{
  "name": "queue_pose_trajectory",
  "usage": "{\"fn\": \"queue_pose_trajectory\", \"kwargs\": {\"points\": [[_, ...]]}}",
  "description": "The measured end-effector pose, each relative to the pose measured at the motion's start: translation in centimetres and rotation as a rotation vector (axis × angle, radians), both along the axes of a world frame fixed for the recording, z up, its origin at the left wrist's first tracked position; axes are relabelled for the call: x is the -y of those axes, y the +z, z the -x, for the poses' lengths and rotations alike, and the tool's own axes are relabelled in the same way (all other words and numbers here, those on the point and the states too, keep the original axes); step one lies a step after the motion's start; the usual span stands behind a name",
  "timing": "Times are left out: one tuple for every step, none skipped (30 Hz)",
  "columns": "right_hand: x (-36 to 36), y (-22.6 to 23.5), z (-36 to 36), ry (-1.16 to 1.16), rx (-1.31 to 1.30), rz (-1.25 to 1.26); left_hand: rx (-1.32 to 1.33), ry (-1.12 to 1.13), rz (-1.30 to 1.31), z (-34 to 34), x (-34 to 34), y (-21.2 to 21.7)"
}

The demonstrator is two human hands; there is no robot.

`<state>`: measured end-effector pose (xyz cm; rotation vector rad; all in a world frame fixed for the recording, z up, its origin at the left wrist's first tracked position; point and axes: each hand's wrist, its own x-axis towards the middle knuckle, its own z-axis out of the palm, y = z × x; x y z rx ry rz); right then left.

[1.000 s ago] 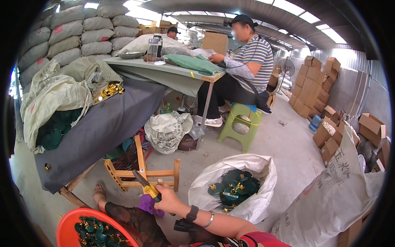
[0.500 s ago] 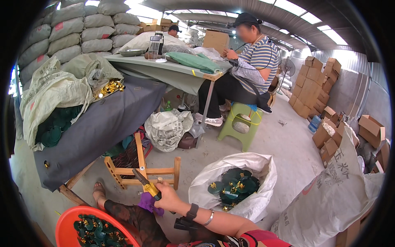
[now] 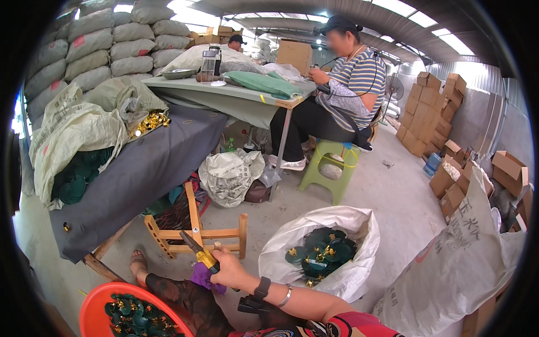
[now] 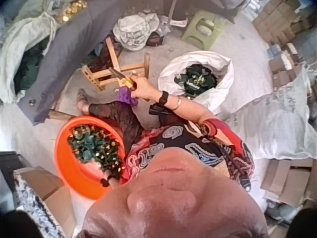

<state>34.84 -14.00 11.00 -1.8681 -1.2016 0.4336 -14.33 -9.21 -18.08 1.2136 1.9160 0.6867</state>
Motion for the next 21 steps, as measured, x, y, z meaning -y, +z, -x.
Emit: {"fn": "queue_pose_trajectory", "kwargs": {"points": [[0.0,0.0,-0.1,-0.002,-0.001,-0.011,-0.003,-0.003,-0.006,-0.1,0.0,0.2],[0.0,-0.1,-0.1,-0.005,-0.005,-0.021,-0.010,-0.007,-0.010,0.0,0.0,0.5],[0.0,-0.1,-0.2,-0.005,-0.009,-0.024,-0.016,-0.011,-0.015,0.0,0.0,0.8],[0.0,-0.1,-0.4,-0.001,-0.010,-0.034,-0.021,-0.016,-0.020,-0.1,0.0,1.1],[0.0,-0.2,-0.4,0.003,-0.011,-0.043,-0.027,-0.019,-0.024,0.0,0.0,1.4],[0.0,-0.2,-0.6,0.002,-0.015,-0.046,-0.033,-0.023,-0.028,0.0,0.1,1.7],[0.1,-0.2,-0.7,0.002,-0.021,-0.034,-0.038,-0.028,-0.033,-0.1,0.1,1.9],[0.1,-0.3,-0.7,0.003,-0.026,-0.022,-0.042,-0.031,-0.037,-0.1,0.1,2.1],[0.1,-0.5,-0.9,0.003,-0.028,-0.026,-0.046,-0.035,-0.042,-0.1,0.2,2.4],[0.2,-1.0,-1.2,0.005,0.013,-0.045,-0.049,-0.040,-0.047,-0.1,0.2,2.6],[0.2,-1.3,-1.3,0.007,0.053,-0.064,-0.053,-0.044,-0.052,-0.1,0.1,2.8],[0.3,-1.3,-1.2,0.005,0.051,-0.068,-0.057,-0.049,-0.057,0.0,0.1,3.0],[0.4,-1.3,-1.2,0.004,0.053,-0.074,-0.061,-0.054,-0.061,0.1,0.2,3.1],[0.5,-1.3,-1.1,0.003,0.055,-0.081,-0.064,-0.059,-0.065,0.2,0.1,3.3],[0.7,-1.2,-1.0,0.001,0.053,-0.082,-0.068,-0.065,-0.068,0.3,0.2,3.4],[0.8,-1.0,-0.6,-0.003,0.031,-0.094,-0.074,-0.070,-0.069,0.6,0.3,3.5],[0.8,-0.8,-0.5,-0.004,0.012,-0.107,-0.077,-0.072,-0.071,0.7,0.4,3.6],[0.9,-0.7,-0.3,-0.002,0.008,-0.105,-0.083,-0.073,-0.070,1.0,0.6,3.7],[0.9,-0.8,0.0,0.001,0.003,-0.085,-0.092,-0.072,-0.065,1.6,1.1,3.9],[0.9,-0.5,0.0,0.001,-0.005,-0.073,-0.105,-0.073,-0.068,1.9,1.2,4.7],[0.9,-0.4,-0.3,0.007,-0.022,-0.071,-0.124,-0.071,-0.067,2.4,1.8,5.9]]}}
